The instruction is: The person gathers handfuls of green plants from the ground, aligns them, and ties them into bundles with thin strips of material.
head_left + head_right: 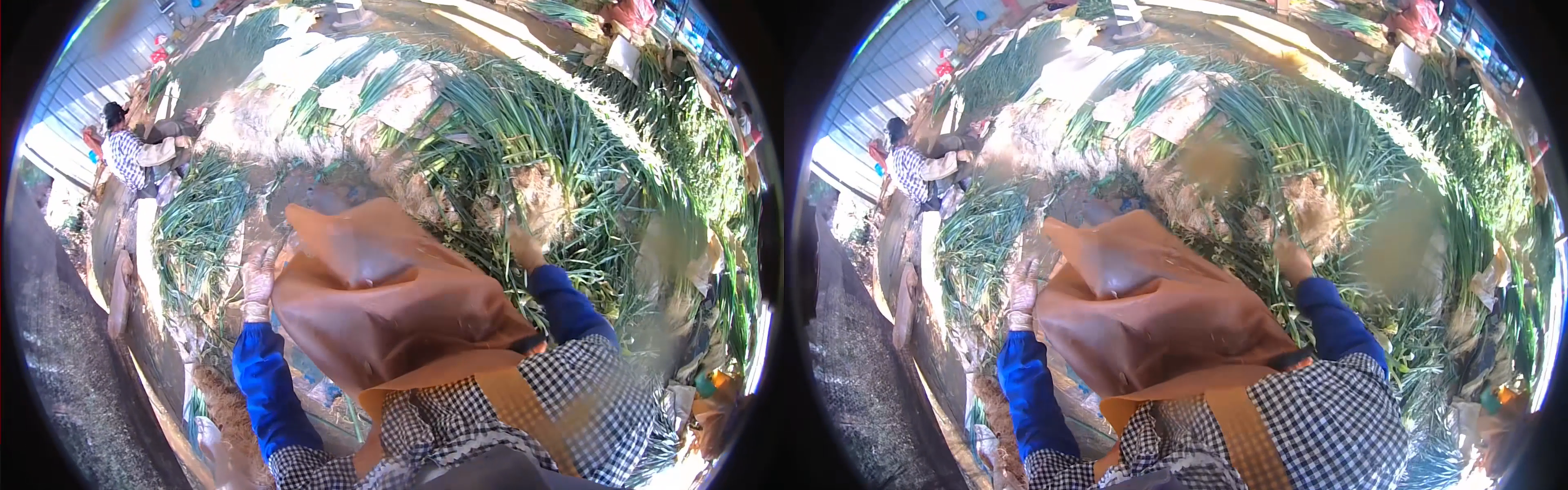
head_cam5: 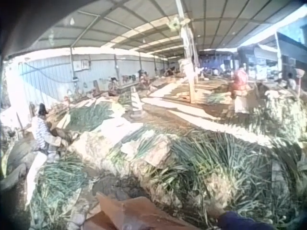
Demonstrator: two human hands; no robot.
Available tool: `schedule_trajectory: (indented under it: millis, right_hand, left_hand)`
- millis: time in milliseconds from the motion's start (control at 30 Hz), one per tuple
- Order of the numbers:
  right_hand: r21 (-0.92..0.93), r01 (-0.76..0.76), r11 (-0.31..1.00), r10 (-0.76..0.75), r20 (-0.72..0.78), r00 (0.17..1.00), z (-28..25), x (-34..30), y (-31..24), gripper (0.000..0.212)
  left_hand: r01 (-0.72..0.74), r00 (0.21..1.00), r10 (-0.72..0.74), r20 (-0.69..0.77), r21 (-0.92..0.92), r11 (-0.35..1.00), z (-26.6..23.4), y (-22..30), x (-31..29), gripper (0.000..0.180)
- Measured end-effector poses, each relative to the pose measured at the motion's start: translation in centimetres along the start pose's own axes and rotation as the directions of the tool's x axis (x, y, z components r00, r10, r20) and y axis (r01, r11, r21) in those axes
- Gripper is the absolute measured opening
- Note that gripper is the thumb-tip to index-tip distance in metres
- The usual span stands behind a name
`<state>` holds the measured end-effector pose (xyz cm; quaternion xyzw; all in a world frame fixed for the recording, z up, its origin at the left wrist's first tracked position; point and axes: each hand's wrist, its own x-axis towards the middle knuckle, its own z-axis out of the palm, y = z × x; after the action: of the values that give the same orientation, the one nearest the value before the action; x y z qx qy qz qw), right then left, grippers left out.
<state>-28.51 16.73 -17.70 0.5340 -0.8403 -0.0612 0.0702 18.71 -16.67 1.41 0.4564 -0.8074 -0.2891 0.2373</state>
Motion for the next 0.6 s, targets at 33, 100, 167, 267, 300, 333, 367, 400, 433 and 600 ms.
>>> schedule_trajectory:
  millis: [33, 100, 167, 267, 300, 333, 367, 400, 433, 600]
  right_hand:
    - [0.117, 0.004, 0.993, -0.007, 0.026, 1.0, -4.4, 2.9, -0.6, 0.019]
    - [0.701, -0.101, 0.706, 0.285, -0.15, 0.947, -7.0, 8.6, -1.2, 0.026]
    - [0.733, 0.08, 0.675, 0.197, -0.283, 0.939, -9.5, 14.6, -2.3, 0.032]
    - [0.632, 0.093, 0.769, 0.061, -0.217, 0.974, -9.4, 25.4, -5.7, 0.033]
    - [0.591, 0.067, 0.804, 0.028, -0.149, 0.988, -8.6, 28.5, -6.7, 0.038]
    - [0.532, 0.003, 0.847, 0.036, -0.063, 0.997, -7.5, 31.4, -7.1, 0.042]
    - [0.467, -0.056, 0.883, 0.054, 0.018, 0.998, -6.4, 34.4, -7.3, 0.045]
    - [0.482, -0.053, 0.874, 0.04, 0.037, 0.999, -5.2, 37.9, -8.7, 0.05]
    - [0.487, -0.041, 0.873, 0.007, 0.072, 0.997, -5.5, 40.7, -11.8, 0.052]
    - [0.182, -0.184, 0.966, 0.136, 0.25, 0.959, 0.2, 49.7, -16.0, 0.091]
  left_hand:
    - [0.102, 0.994, -0.103, 0.022, 0.033, 0.994, -0.2, 0.0, 0.1, 0.029]
    - [0.084, 0.996, -0.084, 0.006, 0.068, 0.994, 0.0, -3.2, 1.0, 0.03]
    - [0.058, 0.998, -0.054, -0.025, 0.191, 0.98, 1.1, -4.5, 1.6, 0.028]
    - [-0.098, 0.993, 0.107, -0.052, 0.163, 0.982, 2.8, -11.2, 0.9, 0.032]
    - [-0.16, 0.984, 0.173, -0.034, 0.236, 0.958, 3.5, -12.8, 0.7, 0.033]
    - [-0.032, 0.999, 0.031, 0.011, 0.261, 0.965, 4.6, -12.7, 1.2, 0.032]
    - [0.089, 0.993, -0.108, 0.048, 0.291, 0.953, 5.6, -12.5, 1.8, 0.031]
    - [0.09, 0.996, -0.09, -0.011, 0.162, 0.983, 6.3, -14.9, 1.0, 0.03]
    - [0.106, 0.991, -0.102, -0.082, 0.042, 0.993, 6.5, -17.8, -0.7, 0.028]
    - [0.607, 0.794, -0.582, 0.173, -0.27, 0.748, 10.2, -16.0, -0.2, 0.028]
